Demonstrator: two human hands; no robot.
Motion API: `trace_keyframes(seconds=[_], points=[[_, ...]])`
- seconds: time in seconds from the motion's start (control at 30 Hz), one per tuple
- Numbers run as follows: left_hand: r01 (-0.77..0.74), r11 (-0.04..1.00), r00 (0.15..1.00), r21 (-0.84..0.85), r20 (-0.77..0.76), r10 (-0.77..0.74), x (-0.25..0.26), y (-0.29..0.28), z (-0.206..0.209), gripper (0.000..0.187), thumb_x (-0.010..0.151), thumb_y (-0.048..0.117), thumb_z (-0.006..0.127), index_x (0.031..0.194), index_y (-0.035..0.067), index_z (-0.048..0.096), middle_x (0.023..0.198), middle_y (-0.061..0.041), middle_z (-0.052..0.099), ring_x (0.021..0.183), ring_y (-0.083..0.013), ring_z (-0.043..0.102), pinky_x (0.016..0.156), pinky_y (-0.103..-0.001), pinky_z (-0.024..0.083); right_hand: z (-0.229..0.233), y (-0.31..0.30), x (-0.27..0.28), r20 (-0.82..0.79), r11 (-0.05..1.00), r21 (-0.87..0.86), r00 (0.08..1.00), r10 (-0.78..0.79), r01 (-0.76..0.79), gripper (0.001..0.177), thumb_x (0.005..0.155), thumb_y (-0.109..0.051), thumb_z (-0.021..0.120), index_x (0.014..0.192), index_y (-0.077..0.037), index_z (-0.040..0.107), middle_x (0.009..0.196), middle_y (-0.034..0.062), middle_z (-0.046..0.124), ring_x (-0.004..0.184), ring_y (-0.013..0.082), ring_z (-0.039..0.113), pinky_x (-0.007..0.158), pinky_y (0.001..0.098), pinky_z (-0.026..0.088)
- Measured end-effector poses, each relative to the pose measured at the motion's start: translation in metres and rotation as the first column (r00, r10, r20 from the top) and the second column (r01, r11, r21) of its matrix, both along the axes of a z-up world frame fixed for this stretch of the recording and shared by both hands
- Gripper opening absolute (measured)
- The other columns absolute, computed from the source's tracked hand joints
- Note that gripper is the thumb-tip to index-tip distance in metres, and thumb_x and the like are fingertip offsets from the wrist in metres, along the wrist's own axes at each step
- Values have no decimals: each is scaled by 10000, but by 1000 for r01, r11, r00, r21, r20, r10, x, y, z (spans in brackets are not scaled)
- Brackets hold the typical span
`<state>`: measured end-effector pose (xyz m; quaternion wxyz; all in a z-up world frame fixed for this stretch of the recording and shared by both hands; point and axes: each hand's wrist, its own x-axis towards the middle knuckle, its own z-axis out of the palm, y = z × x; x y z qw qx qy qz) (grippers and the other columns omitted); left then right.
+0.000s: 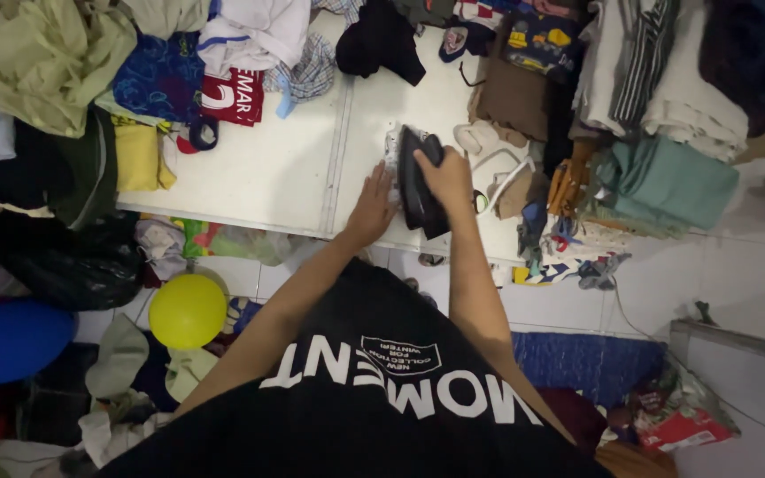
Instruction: Ironing a patterned cloth and then folding a black garment.
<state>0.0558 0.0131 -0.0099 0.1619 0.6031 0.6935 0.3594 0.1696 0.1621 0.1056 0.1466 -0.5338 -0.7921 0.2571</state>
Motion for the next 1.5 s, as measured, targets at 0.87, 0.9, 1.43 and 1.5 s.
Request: trace_keyframes(seconds=[0.87, 0.9, 1.43, 1.5], points=[[43, 979, 931, -197, -347, -110, 4, 3, -8, 680, 1022, 212, 437, 1571, -121, 214, 1679, -255, 182, 1571, -351, 161, 1267, -478, 126, -1, -5, -39, 279, 989, -132, 960, -28, 67, 538, 883, -461, 744, 1204, -63, 578, 1010, 230, 732, 940, 424, 717, 805, 521, 568], [50, 981, 932, -188, -344, -114, 5, 4, -6, 694, 1014, 215, 444, 1571, -128, 213, 1673, -266, 177, 1560, -364, 162, 1257, -480, 131, 2, -9, -35, 276, 980, -176, 961, -36, 87, 569, 855, -444, 744, 1254, -84, 556, 1003, 221, 733, 929, 415, 721, 803, 515, 570], [131, 973, 910, -188, -366, -193, -3, 5, -23, 680, 1007, 170, 428, 1562, -155, 207, 1678, -304, 159, 1582, -397, 125, 1257, -541, 126, 11, 4, -50, 190, 991, -81, 978, -91, 108, 502, 909, -428, 710, 1153, -13, 568, 978, 207, 749, 932, 386, 737, 798, 482, 587], [142, 976, 913, -163, -360, -193, -4, 4, -23, 690, 1027, 204, 454, 1555, -158, 199, 1668, -334, 141, 1585, -427, 119, 1258, -564, 117, 21, -1, -48, 190, 988, -126, 979, -69, 94, 467, 940, -417, 681, 1154, -22, 553, 966, 204, 755, 930, 376, 740, 807, 484, 582]])
